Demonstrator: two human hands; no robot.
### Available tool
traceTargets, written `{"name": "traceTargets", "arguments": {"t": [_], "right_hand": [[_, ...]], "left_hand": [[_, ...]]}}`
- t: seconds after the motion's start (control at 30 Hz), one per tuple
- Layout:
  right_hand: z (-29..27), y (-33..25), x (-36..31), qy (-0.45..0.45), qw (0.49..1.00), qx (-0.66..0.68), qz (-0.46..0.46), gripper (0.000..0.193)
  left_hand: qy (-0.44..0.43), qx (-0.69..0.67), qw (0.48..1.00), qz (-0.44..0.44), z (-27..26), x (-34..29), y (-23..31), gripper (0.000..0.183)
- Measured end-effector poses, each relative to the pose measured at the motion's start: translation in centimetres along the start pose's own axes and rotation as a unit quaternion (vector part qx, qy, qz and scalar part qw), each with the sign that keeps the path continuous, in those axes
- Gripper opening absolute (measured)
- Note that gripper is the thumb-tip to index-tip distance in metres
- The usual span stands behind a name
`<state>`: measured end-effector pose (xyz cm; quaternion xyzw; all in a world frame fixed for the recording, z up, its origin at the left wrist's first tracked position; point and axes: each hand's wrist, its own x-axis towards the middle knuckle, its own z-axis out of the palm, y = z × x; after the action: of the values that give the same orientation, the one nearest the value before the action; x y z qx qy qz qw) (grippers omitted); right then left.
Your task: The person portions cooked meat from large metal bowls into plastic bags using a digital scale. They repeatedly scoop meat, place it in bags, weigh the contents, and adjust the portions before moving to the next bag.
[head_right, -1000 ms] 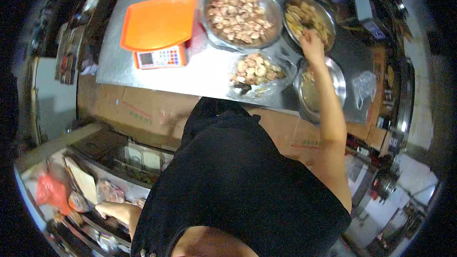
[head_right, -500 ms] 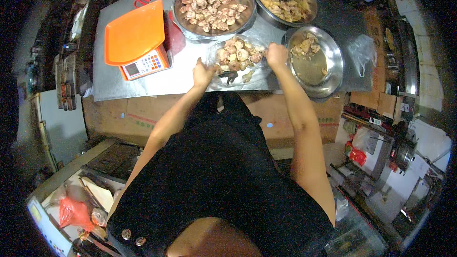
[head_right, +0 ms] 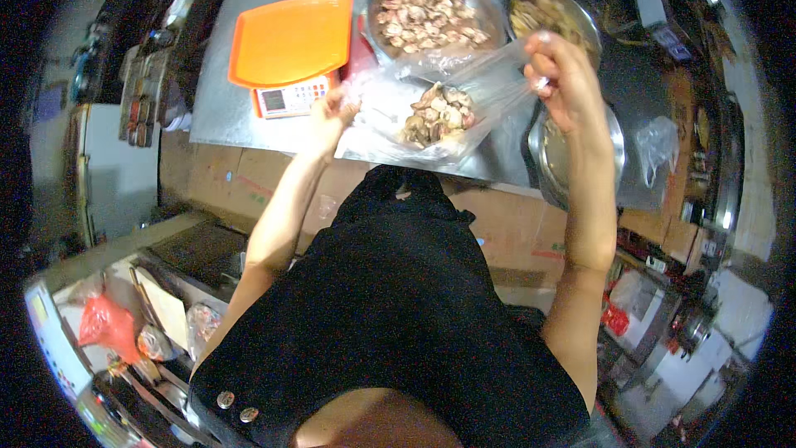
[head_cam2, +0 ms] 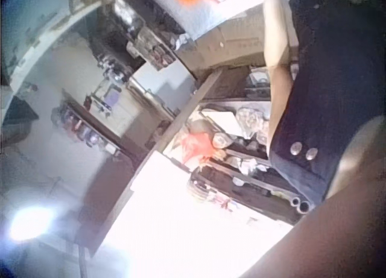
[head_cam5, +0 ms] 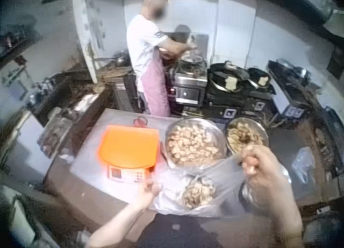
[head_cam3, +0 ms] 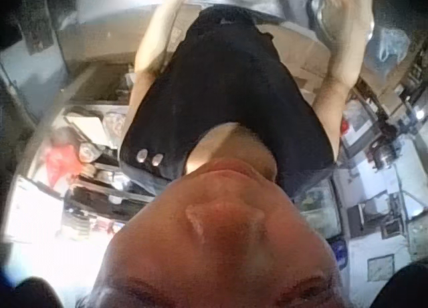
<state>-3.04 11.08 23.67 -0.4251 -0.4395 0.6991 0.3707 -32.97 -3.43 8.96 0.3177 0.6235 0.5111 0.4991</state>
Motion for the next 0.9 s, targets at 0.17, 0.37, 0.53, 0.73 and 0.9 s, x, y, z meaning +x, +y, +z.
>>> {"name": "traceTargets", "arguments": {"t": [0.17,0.37,0.53,0.73,0.9], "right_hand": [[10.0,-5.2,1.0,-0.108,0.991,0.035,-0.072,0.020],[21.0,-5.8,2.3,-0.227,0.947,0.025,-0.227,0.023],[25.5,1.7,6.0,-0.192,0.962,0.010,-0.196,0.019],[24.2,10.7,11.7,-0.150,0.961,-0.182,-0.146,0.019],[22.7,11.1,12.1,-0.133,0.972,-0.186,-0.053,0.046]], "left_hand": [[0.058,0.052,0.995,0.067,-8.5,0.8,11.0,0.031],[0.131,0.234,0.937,0.224,-19.0,4.7,17.8,0.027],[0.178,0.427,0.856,0.228,-23.4,12.3,14.8,0.031],[0.199,0.428,0.869,0.148,-28.2,16.4,7.6,0.038],[0.169,0.295,0.932,0.126,-30.3,16.2,6.0,0.077]]}}
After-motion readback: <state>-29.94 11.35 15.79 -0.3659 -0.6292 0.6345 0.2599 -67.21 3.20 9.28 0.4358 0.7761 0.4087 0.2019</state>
